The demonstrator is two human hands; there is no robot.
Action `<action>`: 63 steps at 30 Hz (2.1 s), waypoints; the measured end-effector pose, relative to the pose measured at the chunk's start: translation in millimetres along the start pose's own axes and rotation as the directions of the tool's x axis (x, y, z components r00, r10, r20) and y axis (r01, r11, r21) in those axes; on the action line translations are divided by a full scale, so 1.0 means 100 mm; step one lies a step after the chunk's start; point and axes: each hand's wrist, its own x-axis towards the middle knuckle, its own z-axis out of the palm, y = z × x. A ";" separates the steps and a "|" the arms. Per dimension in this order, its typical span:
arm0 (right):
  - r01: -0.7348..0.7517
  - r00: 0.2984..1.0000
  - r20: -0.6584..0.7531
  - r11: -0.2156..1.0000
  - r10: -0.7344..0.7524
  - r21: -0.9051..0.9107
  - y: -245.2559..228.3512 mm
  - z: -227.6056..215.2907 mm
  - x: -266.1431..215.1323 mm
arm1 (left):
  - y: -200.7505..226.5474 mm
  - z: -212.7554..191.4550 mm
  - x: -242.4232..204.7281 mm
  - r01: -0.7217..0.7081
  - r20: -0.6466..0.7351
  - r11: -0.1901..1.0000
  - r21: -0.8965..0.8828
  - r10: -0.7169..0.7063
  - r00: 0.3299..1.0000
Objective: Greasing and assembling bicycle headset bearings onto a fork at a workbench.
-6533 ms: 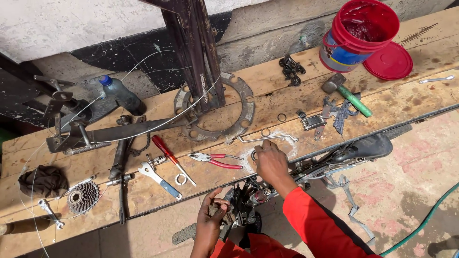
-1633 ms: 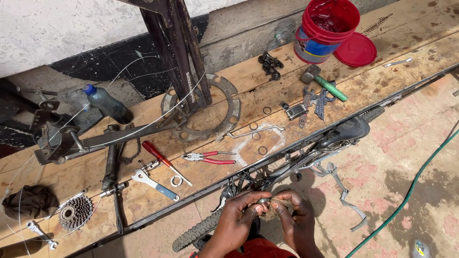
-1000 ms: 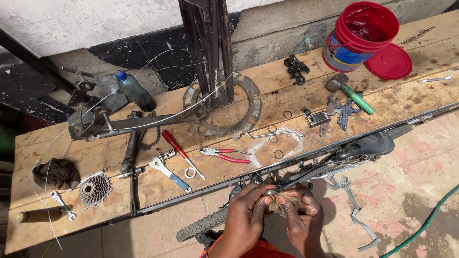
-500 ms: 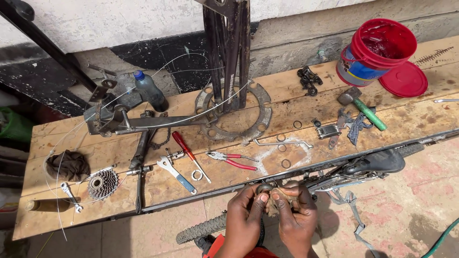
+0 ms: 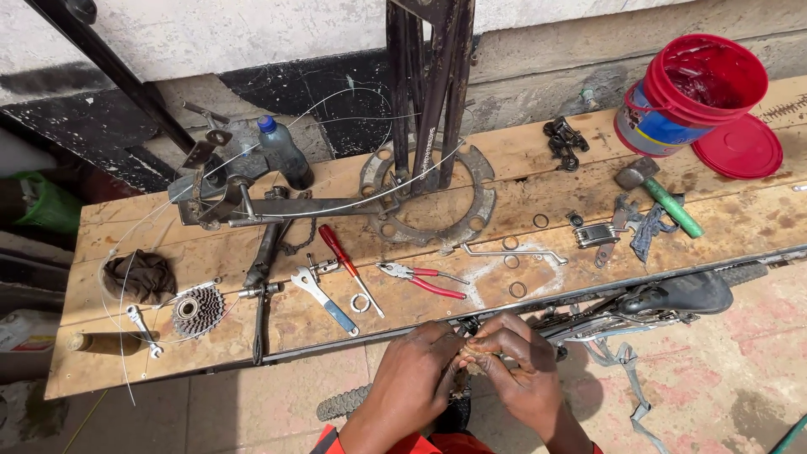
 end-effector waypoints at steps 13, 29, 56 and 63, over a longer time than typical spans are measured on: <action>-0.119 0.887 -0.380 0.925 0.262 0.360 -0.08 0.41 -0.11 | 0.19 0.32 -0.02 0.068 -0.352 0.576 -0.815 -0.584 0.731; -0.124 0.973 -0.141 0.930 0.182 0.345 -0.09 0.15 0.05 | 0.08 -0.05 -0.09 0.076 -0.145 0.904 -0.422 -0.149 0.978; -0.357 0.868 -0.323 0.926 0.378 0.125 -0.02 0.28 -0.13 | 0.11 0.15 0.10 0.164 -0.333 0.648 -0.744 -0.573 0.749; -0.362 0.849 -0.374 0.927 0.373 0.101 0.03 0.31 -0.18 | 0.13 0.18 0.06 0.199 -0.396 0.786 -0.586 -0.492 0.775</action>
